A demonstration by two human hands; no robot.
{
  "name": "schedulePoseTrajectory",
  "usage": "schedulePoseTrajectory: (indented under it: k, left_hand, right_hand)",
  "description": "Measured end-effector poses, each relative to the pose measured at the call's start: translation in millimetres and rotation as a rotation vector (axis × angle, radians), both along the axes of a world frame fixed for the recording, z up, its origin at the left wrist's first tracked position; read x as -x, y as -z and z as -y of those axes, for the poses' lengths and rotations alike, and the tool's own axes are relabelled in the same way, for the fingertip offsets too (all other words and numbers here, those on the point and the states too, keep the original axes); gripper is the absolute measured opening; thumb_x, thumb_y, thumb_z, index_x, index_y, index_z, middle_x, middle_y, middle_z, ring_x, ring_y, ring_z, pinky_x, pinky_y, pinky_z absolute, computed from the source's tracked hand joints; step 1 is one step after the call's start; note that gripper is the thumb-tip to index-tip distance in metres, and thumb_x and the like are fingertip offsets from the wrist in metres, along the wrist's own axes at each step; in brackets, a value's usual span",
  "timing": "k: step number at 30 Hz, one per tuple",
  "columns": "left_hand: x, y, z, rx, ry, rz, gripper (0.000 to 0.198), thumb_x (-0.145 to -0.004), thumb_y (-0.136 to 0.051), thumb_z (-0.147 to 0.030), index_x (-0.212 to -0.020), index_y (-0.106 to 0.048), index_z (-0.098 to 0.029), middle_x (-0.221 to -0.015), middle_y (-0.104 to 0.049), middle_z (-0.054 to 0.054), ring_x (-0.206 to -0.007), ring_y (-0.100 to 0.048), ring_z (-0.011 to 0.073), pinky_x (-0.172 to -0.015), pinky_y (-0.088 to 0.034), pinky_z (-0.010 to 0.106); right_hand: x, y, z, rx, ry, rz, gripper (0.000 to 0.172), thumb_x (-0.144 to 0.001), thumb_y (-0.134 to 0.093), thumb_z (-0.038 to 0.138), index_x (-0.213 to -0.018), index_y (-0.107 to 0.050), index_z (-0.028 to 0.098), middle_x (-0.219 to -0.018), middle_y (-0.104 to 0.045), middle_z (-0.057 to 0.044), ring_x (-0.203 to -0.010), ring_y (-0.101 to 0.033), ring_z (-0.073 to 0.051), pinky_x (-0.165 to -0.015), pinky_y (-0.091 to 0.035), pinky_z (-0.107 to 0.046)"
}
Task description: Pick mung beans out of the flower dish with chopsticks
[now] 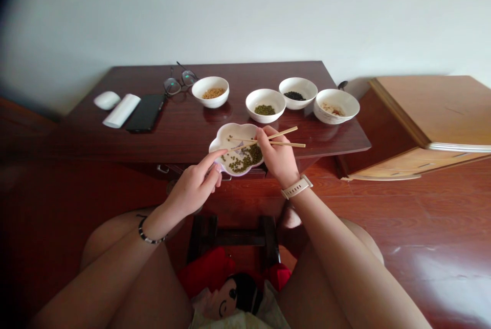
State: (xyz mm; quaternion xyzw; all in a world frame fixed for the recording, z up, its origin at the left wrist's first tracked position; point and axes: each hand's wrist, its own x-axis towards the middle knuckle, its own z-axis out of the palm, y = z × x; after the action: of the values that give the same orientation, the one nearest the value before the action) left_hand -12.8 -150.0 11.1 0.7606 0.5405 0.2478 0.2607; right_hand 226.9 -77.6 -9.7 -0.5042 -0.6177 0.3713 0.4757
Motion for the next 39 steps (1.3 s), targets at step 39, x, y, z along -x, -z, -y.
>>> schedulePoseTrajectory:
  k: [39]
  left_hand:
    - [32, -4.2, 4, -0.005, -0.012, 0.012, 0.049, -0.111, -0.045, -0.027, -0.156, -0.061, -0.017, -0.075, -0.075, 0.001, -0.063, -0.066, 0.0154, -0.066, -0.050, 0.026]
  right_hand:
    - [26, -3.4, 8, 0.054, -0.070, -0.012, 0.046, -0.106, -0.058, 0.063, -0.082, -0.064, 0.023, -0.067, -0.051, 0.001, -0.062, -0.043, -0.015, -0.056, -0.031, -0.031]
